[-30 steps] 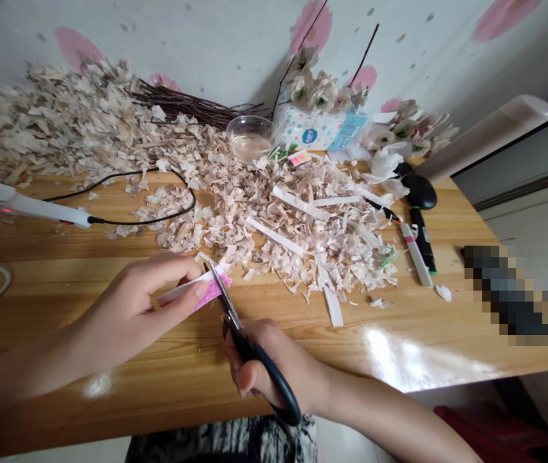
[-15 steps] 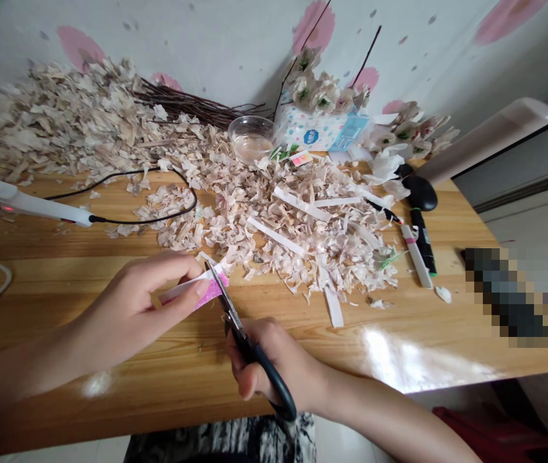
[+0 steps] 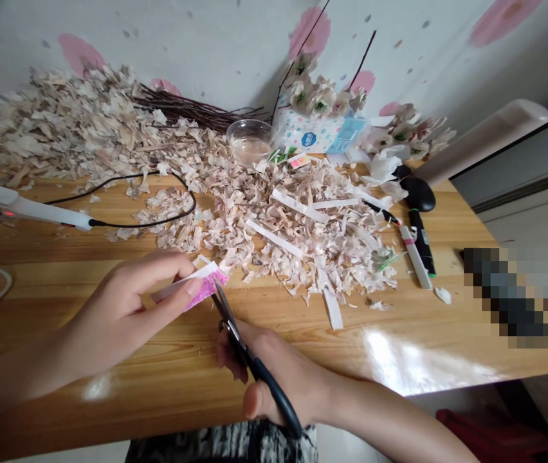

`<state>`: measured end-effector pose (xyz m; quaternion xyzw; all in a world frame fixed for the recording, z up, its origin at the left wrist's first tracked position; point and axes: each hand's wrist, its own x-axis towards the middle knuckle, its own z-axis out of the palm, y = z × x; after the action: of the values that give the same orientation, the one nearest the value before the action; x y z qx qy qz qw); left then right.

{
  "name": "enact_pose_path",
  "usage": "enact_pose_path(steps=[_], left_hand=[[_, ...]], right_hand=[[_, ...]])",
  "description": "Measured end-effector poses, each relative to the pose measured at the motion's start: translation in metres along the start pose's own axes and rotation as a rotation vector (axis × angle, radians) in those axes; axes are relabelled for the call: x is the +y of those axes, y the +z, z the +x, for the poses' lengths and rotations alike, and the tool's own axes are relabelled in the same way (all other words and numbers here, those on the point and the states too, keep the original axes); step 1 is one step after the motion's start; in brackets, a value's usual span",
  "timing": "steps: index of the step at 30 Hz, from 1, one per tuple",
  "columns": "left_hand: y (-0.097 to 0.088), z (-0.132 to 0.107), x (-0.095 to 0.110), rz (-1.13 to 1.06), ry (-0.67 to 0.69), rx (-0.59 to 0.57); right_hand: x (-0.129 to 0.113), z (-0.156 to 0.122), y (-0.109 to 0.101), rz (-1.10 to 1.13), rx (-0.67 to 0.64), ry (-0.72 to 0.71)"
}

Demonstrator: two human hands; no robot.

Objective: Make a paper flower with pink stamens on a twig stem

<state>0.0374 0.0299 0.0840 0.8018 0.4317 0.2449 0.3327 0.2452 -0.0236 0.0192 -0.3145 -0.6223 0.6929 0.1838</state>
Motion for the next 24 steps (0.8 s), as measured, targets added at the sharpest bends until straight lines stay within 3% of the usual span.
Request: enact_pose_path(steps=[12, 24], left_hand=[[0.005, -0.002, 0.000, 0.145, 0.220, 0.141], [0.007, -0.002, 0.002, 0.117, 0.223, 0.116]], right_hand=[[-0.014, -0.001, 0.002, -0.117, 0.035, 0.013], [-0.013, -0.002, 0.003, -0.122, 0.060, -0.016]])
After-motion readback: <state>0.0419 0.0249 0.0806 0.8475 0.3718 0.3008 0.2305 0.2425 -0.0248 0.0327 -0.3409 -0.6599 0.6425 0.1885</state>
